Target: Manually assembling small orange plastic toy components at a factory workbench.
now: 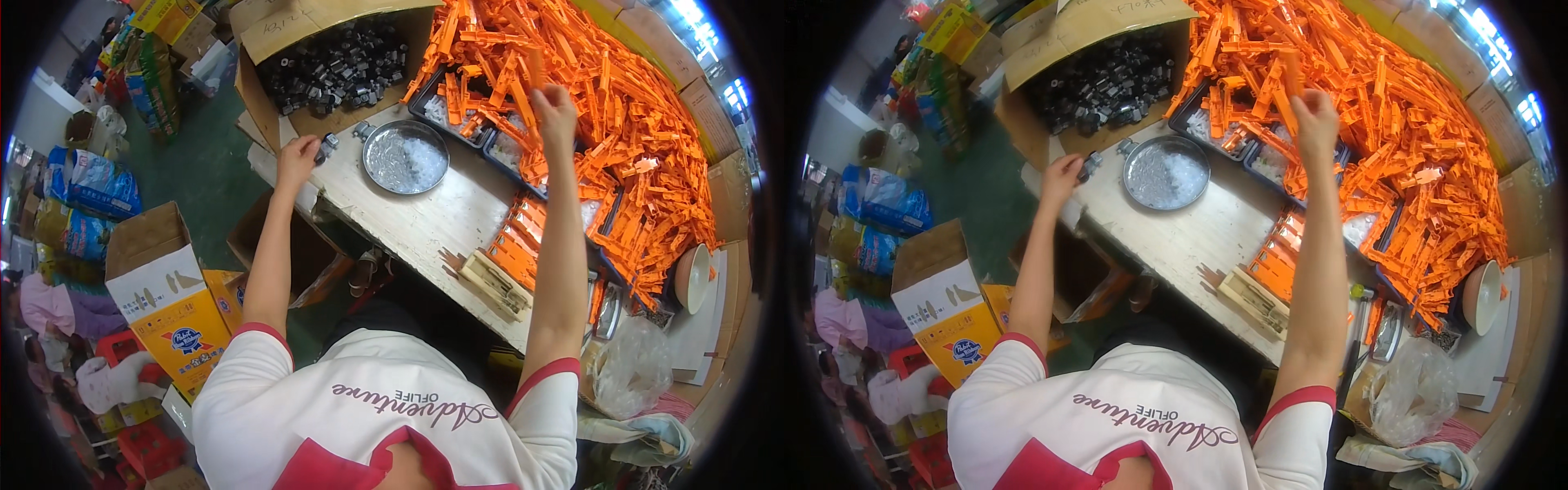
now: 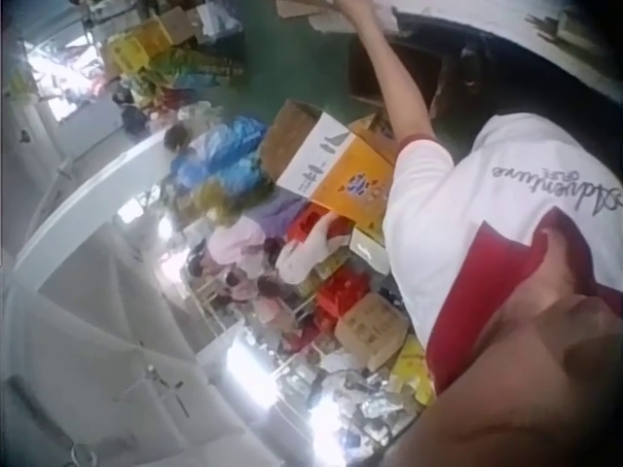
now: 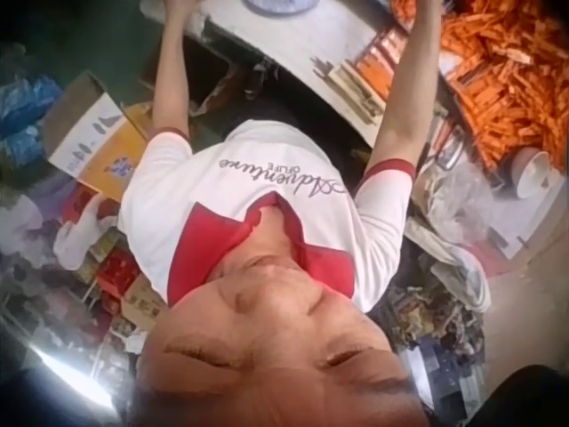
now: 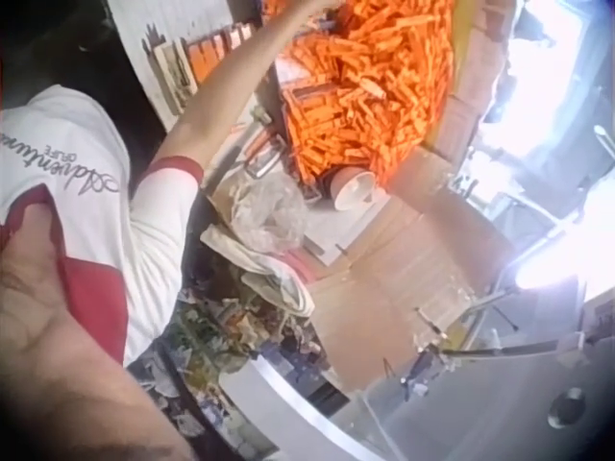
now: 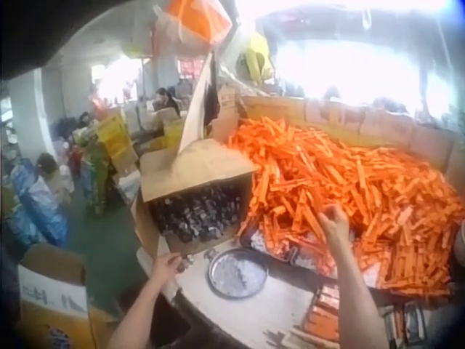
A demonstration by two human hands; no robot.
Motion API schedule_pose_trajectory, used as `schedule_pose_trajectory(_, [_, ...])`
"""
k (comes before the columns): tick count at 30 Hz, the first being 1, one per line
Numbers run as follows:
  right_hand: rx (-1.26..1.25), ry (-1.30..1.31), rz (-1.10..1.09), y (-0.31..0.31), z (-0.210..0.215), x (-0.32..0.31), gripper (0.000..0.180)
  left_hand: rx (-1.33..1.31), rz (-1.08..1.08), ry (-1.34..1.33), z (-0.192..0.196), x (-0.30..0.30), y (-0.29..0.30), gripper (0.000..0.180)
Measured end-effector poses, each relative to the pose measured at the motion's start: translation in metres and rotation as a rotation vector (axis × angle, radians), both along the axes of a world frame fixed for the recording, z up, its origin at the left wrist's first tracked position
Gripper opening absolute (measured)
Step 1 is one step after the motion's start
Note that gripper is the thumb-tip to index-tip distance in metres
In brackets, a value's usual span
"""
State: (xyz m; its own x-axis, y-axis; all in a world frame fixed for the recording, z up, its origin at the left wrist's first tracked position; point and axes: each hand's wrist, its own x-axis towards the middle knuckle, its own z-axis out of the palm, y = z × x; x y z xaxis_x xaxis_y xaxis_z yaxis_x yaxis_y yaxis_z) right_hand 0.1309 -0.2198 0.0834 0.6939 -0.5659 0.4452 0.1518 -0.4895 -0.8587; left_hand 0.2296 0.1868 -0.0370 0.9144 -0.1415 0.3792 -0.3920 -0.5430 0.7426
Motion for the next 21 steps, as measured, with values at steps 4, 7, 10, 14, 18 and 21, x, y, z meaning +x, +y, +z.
schedule_pose_trajectory(4, [0.185,-0.024,0.135,0.001,0.010,-0.050,0.015,-0.140,-0.134,0.273,0.004,-0.009,0.008,0.024])
schedule_pose_trajectory(7, [0.150,0.130,0.250,0.024,-0.004,-0.109,0.017,0.026,-0.212,0.024,0.005,-0.025,0.001,0.023])
schedule_pose_trajectory(10, [-0.056,0.285,0.239,0.065,-0.018,-0.177,0.035,0.149,-0.161,-0.215,0.001,-0.032,-0.004,0.020])
schedule_pose_trajectory(14, [-0.564,0.527,0.136,0.093,-0.039,-0.251,0.046,0.336,-0.076,-0.371,0.007,-0.042,-0.012,0.020])
schedule_pose_trajectory(18, [-0.724,0.666,0.005,0.122,-0.054,-0.273,0.051,0.388,-0.104,-0.440,-0.001,-0.035,-0.014,0.022])
schedule_pose_trajectory(21, [-0.791,0.645,-0.044,0.127,-0.062,-0.269,0.047,0.372,-0.149,-0.335,0.000,-0.040,-0.015,0.020])
